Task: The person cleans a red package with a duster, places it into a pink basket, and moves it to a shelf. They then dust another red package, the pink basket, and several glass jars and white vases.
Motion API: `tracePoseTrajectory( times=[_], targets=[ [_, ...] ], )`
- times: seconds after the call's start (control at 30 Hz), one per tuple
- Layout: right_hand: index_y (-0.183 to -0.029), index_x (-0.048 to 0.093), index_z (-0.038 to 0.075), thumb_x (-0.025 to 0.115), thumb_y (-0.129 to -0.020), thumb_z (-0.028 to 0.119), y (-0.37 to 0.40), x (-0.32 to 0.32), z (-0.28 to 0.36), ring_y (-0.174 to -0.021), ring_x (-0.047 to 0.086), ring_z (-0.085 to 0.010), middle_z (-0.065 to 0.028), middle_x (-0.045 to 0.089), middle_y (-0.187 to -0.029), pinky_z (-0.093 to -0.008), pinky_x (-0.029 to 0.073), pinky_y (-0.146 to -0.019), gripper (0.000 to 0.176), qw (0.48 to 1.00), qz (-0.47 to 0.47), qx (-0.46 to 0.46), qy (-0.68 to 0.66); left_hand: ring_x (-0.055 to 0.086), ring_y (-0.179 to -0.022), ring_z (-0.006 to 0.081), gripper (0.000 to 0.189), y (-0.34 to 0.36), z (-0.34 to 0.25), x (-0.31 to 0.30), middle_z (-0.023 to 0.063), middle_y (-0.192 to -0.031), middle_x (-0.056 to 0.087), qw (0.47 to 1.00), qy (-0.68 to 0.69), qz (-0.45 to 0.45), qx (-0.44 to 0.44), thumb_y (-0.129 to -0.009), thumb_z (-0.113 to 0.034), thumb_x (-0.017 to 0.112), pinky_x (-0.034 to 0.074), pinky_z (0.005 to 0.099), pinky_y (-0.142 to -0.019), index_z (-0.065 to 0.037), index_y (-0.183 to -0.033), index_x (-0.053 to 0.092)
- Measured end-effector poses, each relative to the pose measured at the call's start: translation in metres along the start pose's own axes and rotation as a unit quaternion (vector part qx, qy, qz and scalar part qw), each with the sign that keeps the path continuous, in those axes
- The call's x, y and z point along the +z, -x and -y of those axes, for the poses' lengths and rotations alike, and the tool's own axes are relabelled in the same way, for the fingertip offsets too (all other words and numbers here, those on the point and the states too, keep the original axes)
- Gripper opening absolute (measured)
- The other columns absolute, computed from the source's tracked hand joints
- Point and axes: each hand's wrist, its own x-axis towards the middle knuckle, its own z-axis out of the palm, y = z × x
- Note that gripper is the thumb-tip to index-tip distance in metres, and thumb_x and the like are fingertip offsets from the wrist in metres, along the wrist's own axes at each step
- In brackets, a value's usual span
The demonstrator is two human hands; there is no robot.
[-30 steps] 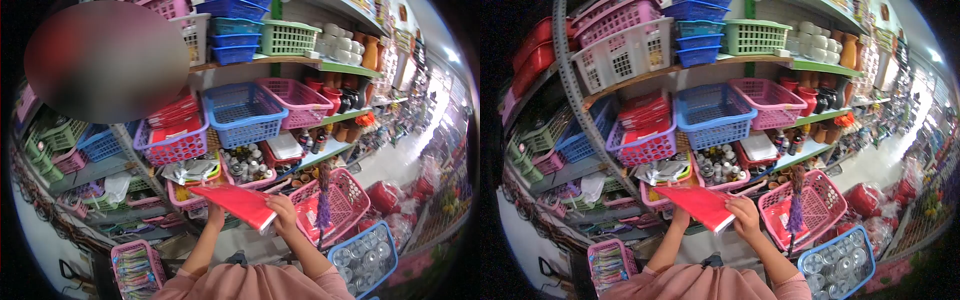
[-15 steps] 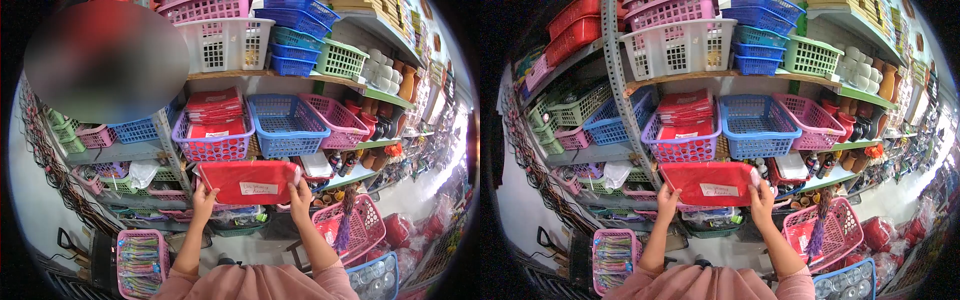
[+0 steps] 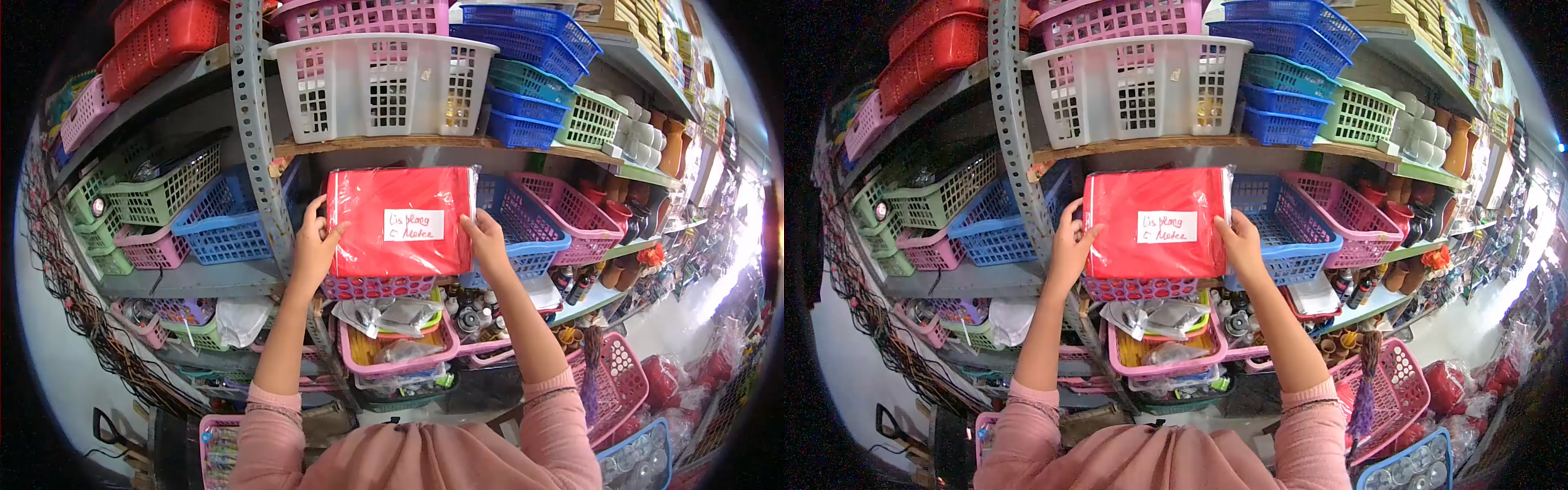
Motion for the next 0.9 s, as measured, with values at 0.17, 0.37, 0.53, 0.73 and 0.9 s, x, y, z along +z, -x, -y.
tracePoseTrajectory(
  times=[0.17,0.37,0.53,0.73,0.9],
  targets=[
    [-0.101,0.060,-0.006,0.062,-0.089,0.014,-0.051,0.013,-0.041,-0.079,0.060,-0.0121,-0.0126,0.067,-0.089,-0.0281,0.048,-0.070,0.023,0.995,-0.026,-0.030,0.088,0.058,-0.062,0.0116,0.057,-0.027,0.030,-0.004,0.0117,-0.084,0.066,0.994,-0.088,0.056,-0.029,-0.087,-0.009,0.063,0.046,0.0267,-0.059,-0.013,-0.137,0.037],
    [-0.094,0.065,-0.003,0.069,-0.077,0.041,-0.060,0.020,-0.048,-0.083,0.064,-0.0386,-0.0233,0.066,-0.087,-0.0415,0.049,-0.074,0.048,0.905,0.002,0.019,0.425,0.063,-0.092,0.0347,0.024,-0.031,0.064,-0.003,0.0159,-0.095,0.067,0.957,-0.248,0.145,-0.040,-0.086,-0.024,0.061,0.049,0.0413,-0.078,-0.010,-0.105,0.064],
    [-0.096,0.068,-0.001,0.067,-0.077,0.044,-0.065,0.030,-0.039,-0.086,0.065,-0.0381,-0.0230,0.067,-0.087,-0.0422,0.050,-0.076,0.049,0.874,0.024,0.049,0.483,0.062,-0.095,0.0347,0.022,-0.033,0.059,-0.003,0.0165,-0.099,0.067,0.930,-0.302,0.192,-0.087,-0.086,-0.022,0.057,0.048,0.0419,-0.083,-0.007,-0.099,0.067],
    [-0.095,0.071,0.007,0.068,-0.076,0.043,-0.061,0.049,-0.029,-0.086,0.064,-0.0370,-0.0198,0.067,-0.088,-0.0434,0.051,-0.076,0.041,0.821,0.066,0.076,0.562,0.064,-0.087,0.0351,0.024,-0.036,0.077,-0.004,0.0171,-0.090,0.067,0.915,-0.358,0.182,-0.040,-0.084,-0.027,0.060,0.049,0.0434,-0.080,-0.009,-0.099,0.069],
    [-0.088,0.072,0.012,0.075,-0.068,0.040,-0.053,0.052,-0.027,-0.084,0.065,-0.0342,-0.0154,0.068,-0.084,-0.0438,0.051,-0.073,0.034,0.769,0.118,0.004,0.628,0.064,-0.085,0.0352,0.032,-0.030,0.082,-0.001,0.0195,-0.087,0.067,0.881,-0.453,0.121,0.066,-0.082,-0.035,0.063,0.050,0.0427,-0.079,-0.008,-0.096,0.071]
  ],
)
